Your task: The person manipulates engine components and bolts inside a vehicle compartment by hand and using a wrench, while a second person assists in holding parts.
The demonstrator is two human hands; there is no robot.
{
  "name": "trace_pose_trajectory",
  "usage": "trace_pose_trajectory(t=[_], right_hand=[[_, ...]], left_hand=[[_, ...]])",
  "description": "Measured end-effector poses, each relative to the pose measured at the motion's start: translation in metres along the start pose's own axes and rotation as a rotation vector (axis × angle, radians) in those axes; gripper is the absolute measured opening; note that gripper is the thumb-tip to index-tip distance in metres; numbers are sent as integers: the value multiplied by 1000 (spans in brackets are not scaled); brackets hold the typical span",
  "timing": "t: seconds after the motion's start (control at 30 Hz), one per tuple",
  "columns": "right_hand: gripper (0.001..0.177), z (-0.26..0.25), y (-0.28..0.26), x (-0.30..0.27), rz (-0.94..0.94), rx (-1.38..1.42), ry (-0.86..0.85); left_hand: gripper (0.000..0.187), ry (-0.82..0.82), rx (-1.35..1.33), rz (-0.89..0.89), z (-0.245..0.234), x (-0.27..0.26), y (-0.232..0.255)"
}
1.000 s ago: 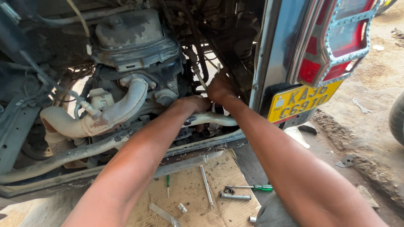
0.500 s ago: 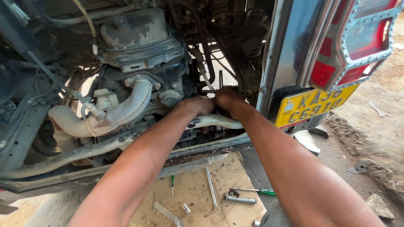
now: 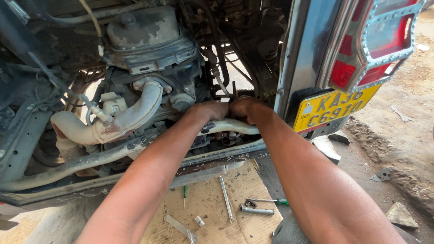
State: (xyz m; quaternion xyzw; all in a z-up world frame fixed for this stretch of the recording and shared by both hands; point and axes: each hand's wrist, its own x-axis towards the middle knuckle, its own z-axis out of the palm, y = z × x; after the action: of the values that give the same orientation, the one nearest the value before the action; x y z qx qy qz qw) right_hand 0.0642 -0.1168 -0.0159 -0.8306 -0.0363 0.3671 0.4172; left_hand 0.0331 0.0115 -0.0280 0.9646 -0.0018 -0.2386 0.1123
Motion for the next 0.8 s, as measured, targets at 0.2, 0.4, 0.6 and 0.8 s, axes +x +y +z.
trace_pose_trajectory(t=[0.2, 0.4, 0.6, 0.8], right_hand=[[23, -3, 10, 34, 13, -59, 4], [29, -5, 20, 69, 46, -53, -13], [40, -4, 14, 50, -4, -117, 34], [50, 2, 0, -13, -77, 20, 110]], left_hand=[[39, 9, -10, 1, 3, -2, -1], [39, 12, -5, 2, 3, -1, 0], [39, 14, -13, -1, 3, 2, -2], [39, 2, -10, -1, 4, 2, 0]])
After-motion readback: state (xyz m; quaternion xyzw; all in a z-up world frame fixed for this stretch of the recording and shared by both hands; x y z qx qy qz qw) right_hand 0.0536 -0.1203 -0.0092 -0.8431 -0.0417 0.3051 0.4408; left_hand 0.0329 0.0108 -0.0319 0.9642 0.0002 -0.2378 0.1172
